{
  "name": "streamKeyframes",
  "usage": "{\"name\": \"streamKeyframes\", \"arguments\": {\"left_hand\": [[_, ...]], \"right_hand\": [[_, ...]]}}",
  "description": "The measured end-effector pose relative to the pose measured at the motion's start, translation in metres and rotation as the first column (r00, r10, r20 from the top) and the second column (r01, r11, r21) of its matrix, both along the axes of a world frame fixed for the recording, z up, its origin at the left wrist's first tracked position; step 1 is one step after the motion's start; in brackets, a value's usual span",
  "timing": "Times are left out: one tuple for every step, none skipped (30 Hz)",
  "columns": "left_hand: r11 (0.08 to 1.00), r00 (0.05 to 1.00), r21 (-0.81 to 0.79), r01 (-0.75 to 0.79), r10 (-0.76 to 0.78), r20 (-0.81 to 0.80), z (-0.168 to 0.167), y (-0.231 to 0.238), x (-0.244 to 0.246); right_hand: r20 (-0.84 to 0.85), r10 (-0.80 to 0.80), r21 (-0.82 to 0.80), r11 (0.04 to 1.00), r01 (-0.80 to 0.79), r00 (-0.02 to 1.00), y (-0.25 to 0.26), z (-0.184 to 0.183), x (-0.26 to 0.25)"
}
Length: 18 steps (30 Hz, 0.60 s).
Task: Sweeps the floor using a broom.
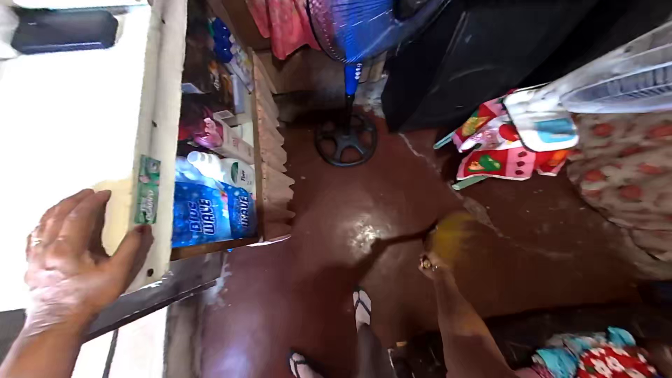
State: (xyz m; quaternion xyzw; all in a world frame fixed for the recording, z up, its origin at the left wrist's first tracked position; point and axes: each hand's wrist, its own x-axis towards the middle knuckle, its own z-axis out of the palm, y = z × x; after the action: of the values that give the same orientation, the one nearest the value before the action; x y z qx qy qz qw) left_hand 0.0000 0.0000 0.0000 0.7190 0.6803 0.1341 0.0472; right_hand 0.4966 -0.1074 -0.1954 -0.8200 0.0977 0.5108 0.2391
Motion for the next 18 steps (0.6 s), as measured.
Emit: {"name": "streamKeyframes", "arguments": {"left_hand": [[0.999,1.0,0.036,0.025,-0.025,-0.018,-0.01,0.001,-0.015],[0.998,0.999,0.047,0.041,-0.04,-0.015,-0.015,0.0,-0.021],[0.998,0.999,0.049,0.042,-0.042,-0.009,-0.016,0.0,-0.022],[0.998,0.999,0.051,0.041,-0.041,-0.006,-0.016,0.0,-0.02],[0.998,0.999,0.056,0.04,-0.04,-0.008,-0.015,-0.001,-0.018],[0.997,0.999,0.067,0.044,-0.043,-0.013,-0.014,-0.002,-0.016],[0.996,0.999,0.075,0.047,-0.046,-0.015,-0.012,-0.002,-0.013],[0.996,0.999,0.081,0.048,-0.047,-0.018,-0.01,-0.002,-0.01],[0.996,0.999,0.08,0.045,-0.043,-0.022,-0.009,-0.002,-0.008],[0.996,0.999,0.076,0.041,-0.04,-0.023,-0.008,-0.003,-0.007],[0.997,0.999,0.07,0.04,-0.038,-0.022,-0.007,-0.003,-0.006],[0.997,0.999,0.063,0.038,-0.036,-0.019,-0.007,-0.002,-0.005],[0.998,0.999,0.057,0.034,-0.033,-0.015,-0.007,-0.003,-0.005],[0.998,0.999,0.053,0.031,-0.031,-0.013,-0.007,-0.003,-0.005],[0.999,1.0,0.042,0.025,-0.024,-0.012,-0.006,-0.003,-0.005],[0.999,1.0,0.036,0.021,-0.021,-0.012,-0.006,-0.002,-0.004],[0.999,1.0,0.029,0.017,-0.017,-0.01,-0.005,-0.001,-0.004],[1.0,1.0,0.015,0.009,-0.009,-0.006,-0.004,-0.001,-0.002]], "right_hand": [[-0.01,0.052,-0.023,0.998,-0.052,0.999,0.024,-0.014,0.002],[-0.012,0.11,-0.004,0.994,-0.11,0.994,0.046,-0.027,0.002],[0.001,0.185,0.083,0.979,-0.185,0.983,0.063,-0.038,0.001],[0.053,0.27,0.227,0.934,-0.275,0.961,0.075,-0.05,-0.002],[0.163,0.359,0.371,0.841,-0.394,0.919,0.084,-0.061,-0.008],[0.227,0.49,0.346,0.767,-0.54,0.841,0.102,-0.053,-0.017],[-0.034,0.684,0.168,0.723,-0.67,0.729,0.14,-0.021,-0.024],[0.073,0.737,0.139,0.66,-0.739,0.672,0.159,-0.04,-0.044],[0.098,0.791,0.127,0.592,-0.796,0.604,0.177,-0.058,-0.063],[0.055,0.85,0.104,0.517,-0.85,0.524,0.191,-0.067,-0.08],[0.031,0.888,0.074,0.456,-0.887,0.46,0.197,-0.073,-0.096],[0.03,0.914,0.043,0.404,-0.914,0.406,0.194,-0.077,-0.11],[0.039,0.938,0.015,0.344,-0.939,0.344,0.183,-0.083,-0.121],[0.026,0.954,-0.002,0.298,-0.954,0.298,0.164,-0.083,-0.13],[0.003,0.97,-0.009,0.243,-0.97,0.243,0.142,-0.081,-0.138],[-0.048,0.986,-0.021,0.159,-0.987,0.16,0.12,-0.07,-0.144],[-0.114,0.991,-0.026,0.06,-0.998,0.063,0.096,-0.055,-0.152],[-0.172,0.984,-0.011,-0.043,-0.999,-0.04,0.071,-0.045,-0.16]]}}
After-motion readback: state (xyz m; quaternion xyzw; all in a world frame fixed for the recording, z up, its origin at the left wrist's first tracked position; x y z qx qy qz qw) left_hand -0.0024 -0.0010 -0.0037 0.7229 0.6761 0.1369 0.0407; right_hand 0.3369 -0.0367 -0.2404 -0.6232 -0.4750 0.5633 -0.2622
